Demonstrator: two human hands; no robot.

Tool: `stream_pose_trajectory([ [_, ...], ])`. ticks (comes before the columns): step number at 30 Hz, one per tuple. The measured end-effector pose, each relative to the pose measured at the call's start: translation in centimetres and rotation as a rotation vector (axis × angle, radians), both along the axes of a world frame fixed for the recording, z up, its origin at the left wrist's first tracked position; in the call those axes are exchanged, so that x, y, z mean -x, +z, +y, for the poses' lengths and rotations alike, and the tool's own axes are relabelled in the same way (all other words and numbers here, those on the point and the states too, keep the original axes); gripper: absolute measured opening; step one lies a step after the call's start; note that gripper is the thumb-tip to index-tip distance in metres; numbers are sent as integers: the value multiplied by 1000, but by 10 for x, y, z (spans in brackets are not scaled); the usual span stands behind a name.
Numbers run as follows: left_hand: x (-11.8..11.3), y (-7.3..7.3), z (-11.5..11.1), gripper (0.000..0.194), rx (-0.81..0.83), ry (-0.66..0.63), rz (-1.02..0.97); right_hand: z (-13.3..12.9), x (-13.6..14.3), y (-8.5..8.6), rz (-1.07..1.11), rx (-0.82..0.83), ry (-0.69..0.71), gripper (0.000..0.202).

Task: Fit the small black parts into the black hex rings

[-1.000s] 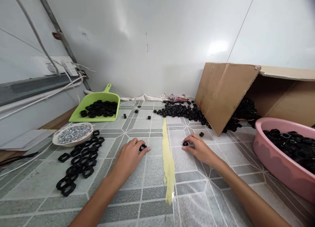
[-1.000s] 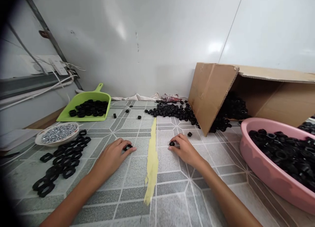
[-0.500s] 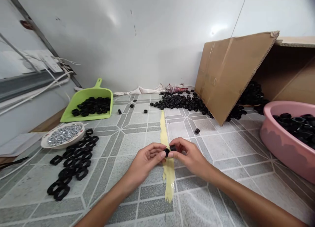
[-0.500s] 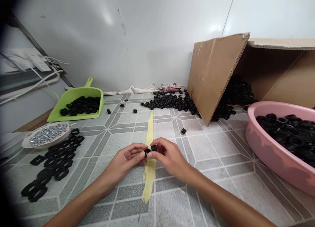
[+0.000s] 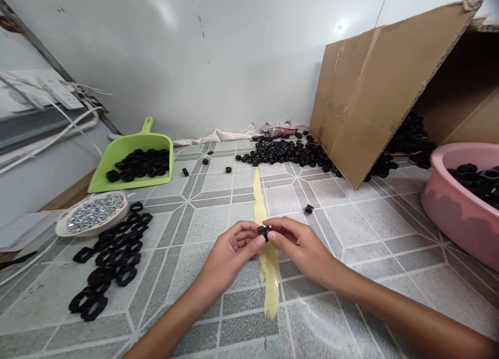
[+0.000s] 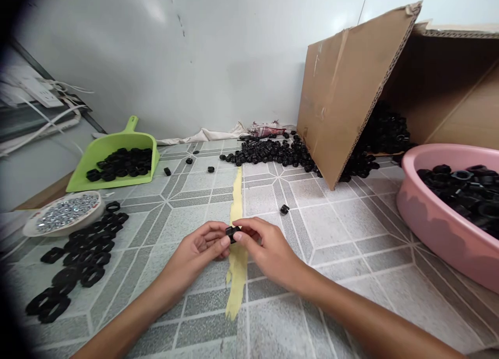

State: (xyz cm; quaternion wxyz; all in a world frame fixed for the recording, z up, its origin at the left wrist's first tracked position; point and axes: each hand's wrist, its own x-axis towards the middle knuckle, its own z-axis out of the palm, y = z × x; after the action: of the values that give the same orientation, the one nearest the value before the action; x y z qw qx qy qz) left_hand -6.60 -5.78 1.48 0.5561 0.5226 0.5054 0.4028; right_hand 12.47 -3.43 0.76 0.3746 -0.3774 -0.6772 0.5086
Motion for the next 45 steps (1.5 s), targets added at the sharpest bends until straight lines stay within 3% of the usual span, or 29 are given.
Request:
stream_pose_trajectory([
  [6,1,-1,1,42,23,13,22,3,-2,-2,29,32,29,19],
  [13,1,4,-1,41,66,22,8,-2,-6,8,-148,-270,-17,12],
  [22,7,5,1,34,111,-76,-75,0,-11,-1,-168,-666,13,23],
  [31,9,8,1,35,129,-95,-103,-1,-8,1,-123,-583,-23,26],
  [40,8,13,0,32,117,-131,-120,0,-9,-3,-152,-868,12,27],
  [45,9,11,0,33,101,-141,-106,1,-11,-4,-192,-935,23,29],
])
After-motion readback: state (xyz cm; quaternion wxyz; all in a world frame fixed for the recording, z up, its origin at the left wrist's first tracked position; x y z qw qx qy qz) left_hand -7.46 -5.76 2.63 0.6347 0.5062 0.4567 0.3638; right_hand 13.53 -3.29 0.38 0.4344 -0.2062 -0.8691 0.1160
